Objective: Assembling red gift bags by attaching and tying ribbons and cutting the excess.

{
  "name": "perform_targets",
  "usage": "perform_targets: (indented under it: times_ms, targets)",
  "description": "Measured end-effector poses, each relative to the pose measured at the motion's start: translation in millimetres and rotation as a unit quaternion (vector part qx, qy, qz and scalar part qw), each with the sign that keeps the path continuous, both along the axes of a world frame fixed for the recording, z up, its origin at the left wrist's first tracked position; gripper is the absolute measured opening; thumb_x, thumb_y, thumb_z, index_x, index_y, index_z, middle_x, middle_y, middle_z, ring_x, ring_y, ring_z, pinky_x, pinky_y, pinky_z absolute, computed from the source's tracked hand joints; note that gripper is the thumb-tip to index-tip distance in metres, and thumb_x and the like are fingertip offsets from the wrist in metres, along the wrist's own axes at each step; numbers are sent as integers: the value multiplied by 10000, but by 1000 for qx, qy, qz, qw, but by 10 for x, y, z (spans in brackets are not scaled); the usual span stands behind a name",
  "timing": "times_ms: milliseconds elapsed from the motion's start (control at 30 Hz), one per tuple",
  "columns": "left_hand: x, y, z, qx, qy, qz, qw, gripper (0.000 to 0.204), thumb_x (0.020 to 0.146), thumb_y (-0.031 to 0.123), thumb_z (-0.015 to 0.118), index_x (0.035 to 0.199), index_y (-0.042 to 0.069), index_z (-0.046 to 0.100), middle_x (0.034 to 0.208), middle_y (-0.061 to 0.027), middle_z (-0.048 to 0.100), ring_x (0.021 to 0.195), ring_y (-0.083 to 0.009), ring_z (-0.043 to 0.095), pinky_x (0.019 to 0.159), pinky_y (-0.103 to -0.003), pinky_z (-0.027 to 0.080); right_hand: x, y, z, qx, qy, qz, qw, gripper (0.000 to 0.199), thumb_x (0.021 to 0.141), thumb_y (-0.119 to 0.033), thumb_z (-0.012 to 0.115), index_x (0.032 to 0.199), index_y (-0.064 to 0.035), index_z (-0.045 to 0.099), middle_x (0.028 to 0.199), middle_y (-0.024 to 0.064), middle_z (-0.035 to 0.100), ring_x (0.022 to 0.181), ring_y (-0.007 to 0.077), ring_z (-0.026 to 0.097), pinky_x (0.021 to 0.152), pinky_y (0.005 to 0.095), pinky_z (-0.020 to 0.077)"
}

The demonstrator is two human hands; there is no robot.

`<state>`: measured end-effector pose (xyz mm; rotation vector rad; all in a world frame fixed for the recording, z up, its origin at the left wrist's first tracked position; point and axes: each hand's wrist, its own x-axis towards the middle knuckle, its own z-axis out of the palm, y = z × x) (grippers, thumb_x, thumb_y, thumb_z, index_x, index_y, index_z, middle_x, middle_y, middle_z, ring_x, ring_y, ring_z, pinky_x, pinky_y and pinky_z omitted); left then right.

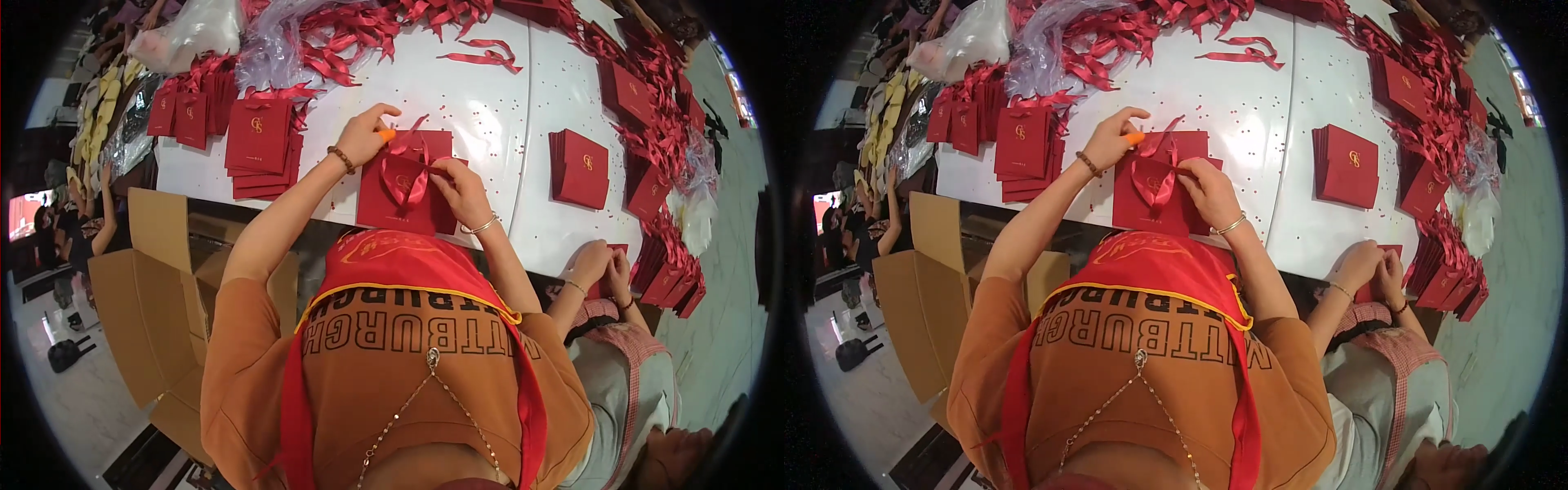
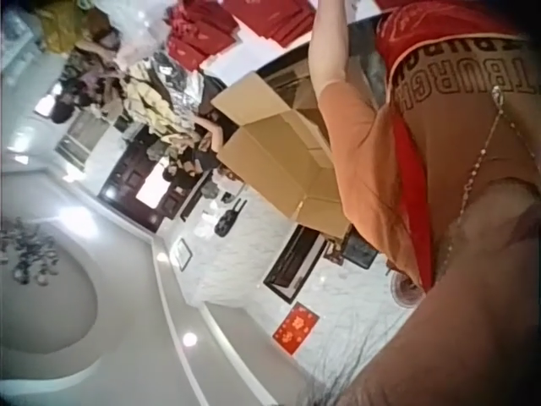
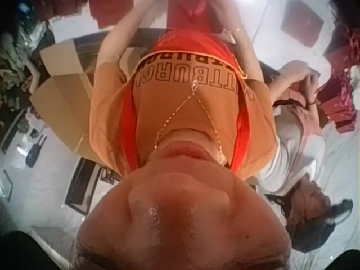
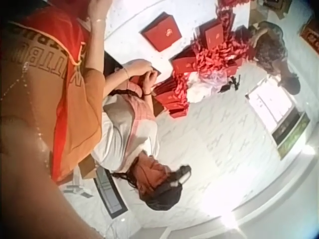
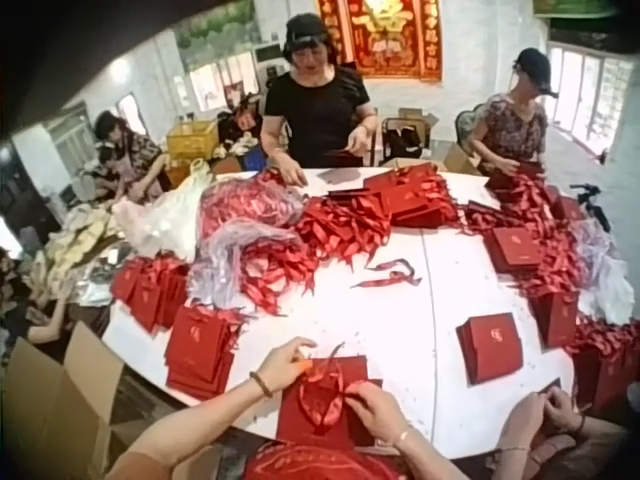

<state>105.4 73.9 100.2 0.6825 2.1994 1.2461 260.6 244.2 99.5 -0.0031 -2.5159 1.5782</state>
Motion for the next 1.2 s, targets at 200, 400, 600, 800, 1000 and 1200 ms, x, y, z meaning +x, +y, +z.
perform_targets:
  times_ms: [200, 400, 600, 800, 1000, 1200]
  targets:
    - [8, 121, -4, 25, -139, -60, 988, 154, 730, 21, 540, 837, -14, 646, 636, -45, 582, 539, -100, 506, 506, -232, 401, 27, -67, 18, -3, -13, 32, 999, 168, 794, -55, 571, 958, -28, 547, 883, 127, 582, 768, 279, 577, 679, 317, 462]
    - [-50, 213, 177, -37, -244, -90, 965, 139, 802, 121, 577, 845, 16, 658, 623, -4, 557, 541, -46, 463, 479, -200, 341, 30, -37, -52, 3, -18, 28, 999, 164, 801, -58, 565, 963, -37, 548, 898, 125, 579, 780, 280, 578, 683, 313, 465]
    - [-23, 237, -56, -58, -127, -71, 988, 145, 748, 177, 648, 745, 33, 658, 603, 4, 536, 493, -51, 442, 448, -218, 333, -49, -76, -27, 41, 24, 70, 996, 169, 781, -30, 566, 949, -33, 549, 899, 132, 573, 800, 299, 571, 676, 331, 467]
    - [-417, 94, 158, 151, -273, 169, 935, 172, 753, 110, 635, 882, -3, 629, 643, -3, 555, 496, -62, 413, 480, -189, 352, 13, -119, 186, 102, 86, 92, 987, 135, 769, -20, 585, 903, -27, 564, 794, 119, 558, 699, 306, 552, 617, 343, 455]
    - [-173, -61, 708, 257, -186, 18, 948, 680, 809, 98, 587, 1368, 110, 200, 1214, -129, 454, 987, -163, 514, 839, -285, 422, 150, -70, 68, 146, 88, -35, 985, 142, 738, -50, 625, 875, -54, 587, 794, 83, 563, 719, 276, 550, 620, 339, 439]
    - [120, -345, 37, 71, -176, -66, 980, 542, 765, 36, 643, 1253, 52, 407, 1008, -32, 579, 862, -80, 541, 763, -226, 451, 187, -11, 21, 212, 185, -137, 950, 274, 684, -102, 675, 948, -100, 602, 1007, 76, 540, 895, 253, 509, 760, 353, 402]
